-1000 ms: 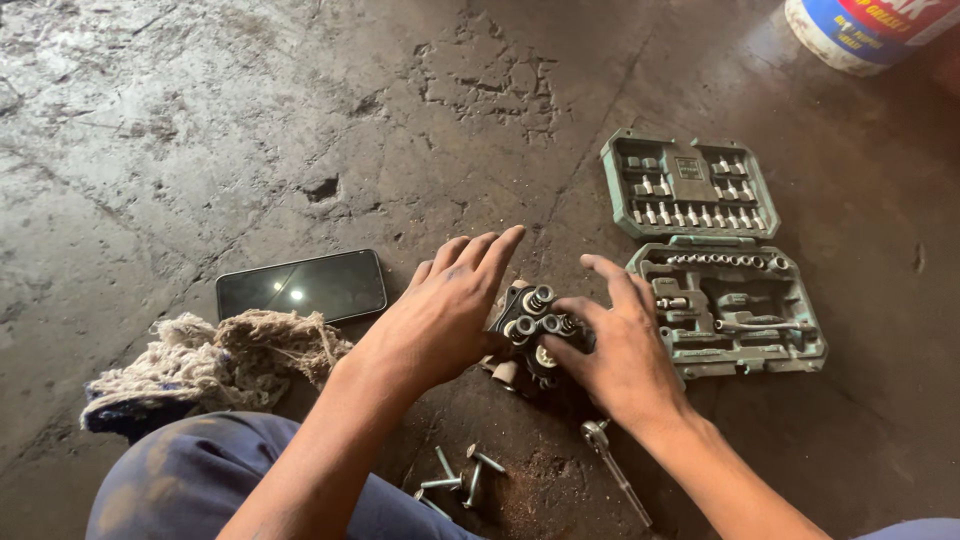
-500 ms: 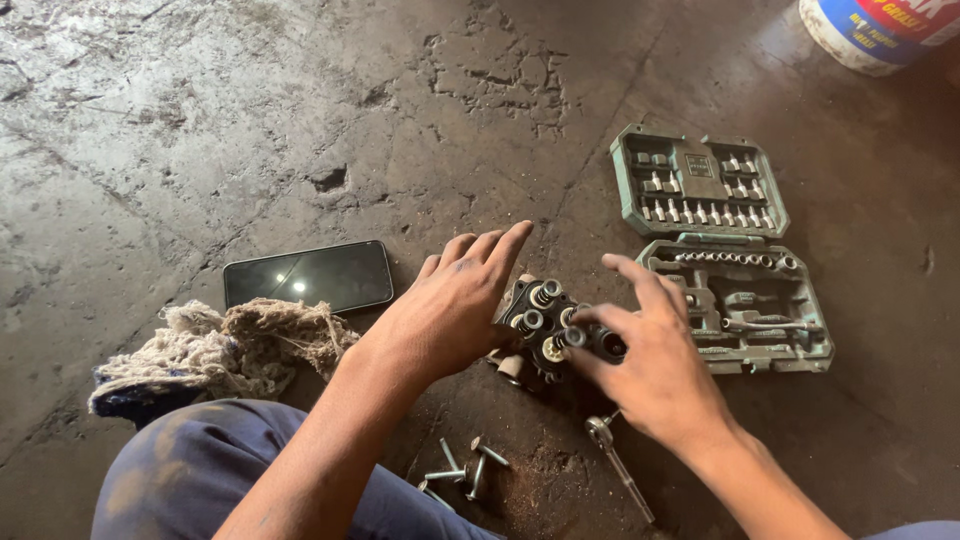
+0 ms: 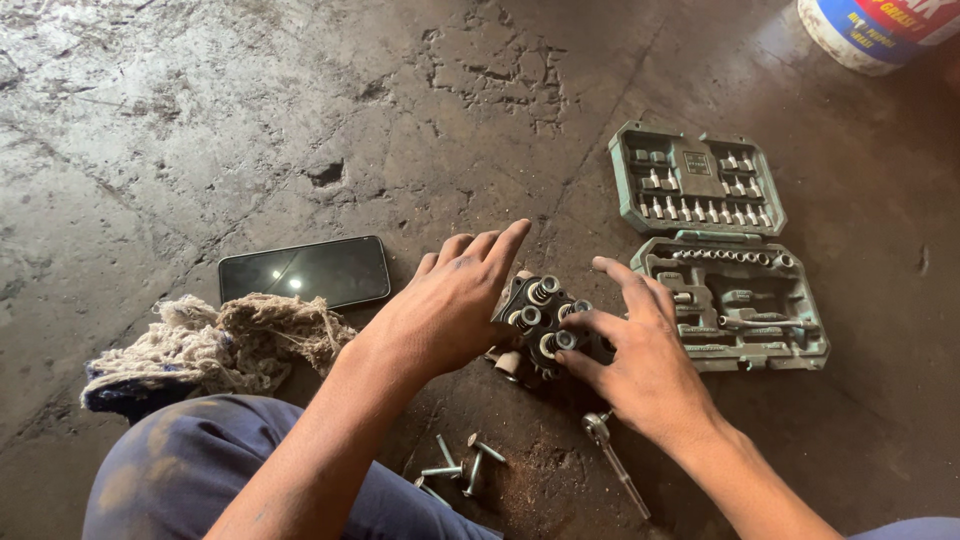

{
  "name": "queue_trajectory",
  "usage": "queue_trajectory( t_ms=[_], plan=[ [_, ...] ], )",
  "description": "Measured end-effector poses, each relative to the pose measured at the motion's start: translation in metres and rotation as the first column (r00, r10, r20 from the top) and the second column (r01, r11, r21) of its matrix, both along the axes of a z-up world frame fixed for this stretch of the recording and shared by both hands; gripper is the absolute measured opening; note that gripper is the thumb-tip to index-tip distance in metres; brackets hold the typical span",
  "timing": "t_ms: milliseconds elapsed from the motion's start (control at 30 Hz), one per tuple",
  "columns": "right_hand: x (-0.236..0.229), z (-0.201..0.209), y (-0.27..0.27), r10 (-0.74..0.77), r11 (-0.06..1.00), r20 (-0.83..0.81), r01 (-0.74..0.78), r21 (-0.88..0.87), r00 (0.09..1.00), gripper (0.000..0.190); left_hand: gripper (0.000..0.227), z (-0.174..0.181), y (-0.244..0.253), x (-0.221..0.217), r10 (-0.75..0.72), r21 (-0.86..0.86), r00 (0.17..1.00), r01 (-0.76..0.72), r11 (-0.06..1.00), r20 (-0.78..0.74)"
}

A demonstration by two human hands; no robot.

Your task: The person assembles a metal component by hand, placing internal parts into a valve body and aligning a cover plate while sitting on a concrete floor.

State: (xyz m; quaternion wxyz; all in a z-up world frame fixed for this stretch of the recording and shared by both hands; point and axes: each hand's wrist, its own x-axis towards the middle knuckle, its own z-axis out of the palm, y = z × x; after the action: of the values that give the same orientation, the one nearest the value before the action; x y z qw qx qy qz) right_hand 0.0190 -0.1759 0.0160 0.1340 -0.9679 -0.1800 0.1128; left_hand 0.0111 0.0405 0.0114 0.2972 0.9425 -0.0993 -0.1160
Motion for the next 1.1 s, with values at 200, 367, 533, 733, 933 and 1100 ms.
queue_trajectory(
  t_ms=[200,367,533,733,933,1100],
  plan=[
    [-0.002,0.002,0.000,0.025,0.999,0.001,-0.025,0.026,1.000,0.040,0.118,0.003,-0.001,0.000,0.000,0.001,1.000,0.000,1.000,-0.019],
    [-0.001,0.005,0.004,0.003,1.000,-0.047,-0.003,-0.010,0.999,0.043,0.117,0.002,-0.002,0.001,-0.003,0.026,0.999,0.004,1.000,-0.038],
    [0.008,0.016,-0.002,-0.051,0.998,-0.041,0.049,-0.034,0.998,0.103,0.114,-0.012,0.002,0.002,-0.011,0.023,0.999,0.013,1.000,-0.051],
    [0.005,-0.002,0.011,-0.261,0.963,-0.327,0.220,-0.157,0.908,0.149,0.118,-0.041,-0.009,0.007,-0.063,0.012,0.997,0.063,0.998,-0.035],
    [0.010,-0.029,0.000,-0.096,0.991,-0.217,0.114,0.072,0.971,0.146,0.126,-0.054,-0.014,0.011,-0.089,-0.139,0.993,0.079,0.987,-0.072],
    [0.011,-0.036,-0.001,-0.106,0.982,-0.236,0.140,0.130,0.966,0.137,0.121,-0.059,-0.017,0.013,-0.079,-0.144,0.997,0.075,0.987,-0.026]
  ],
)
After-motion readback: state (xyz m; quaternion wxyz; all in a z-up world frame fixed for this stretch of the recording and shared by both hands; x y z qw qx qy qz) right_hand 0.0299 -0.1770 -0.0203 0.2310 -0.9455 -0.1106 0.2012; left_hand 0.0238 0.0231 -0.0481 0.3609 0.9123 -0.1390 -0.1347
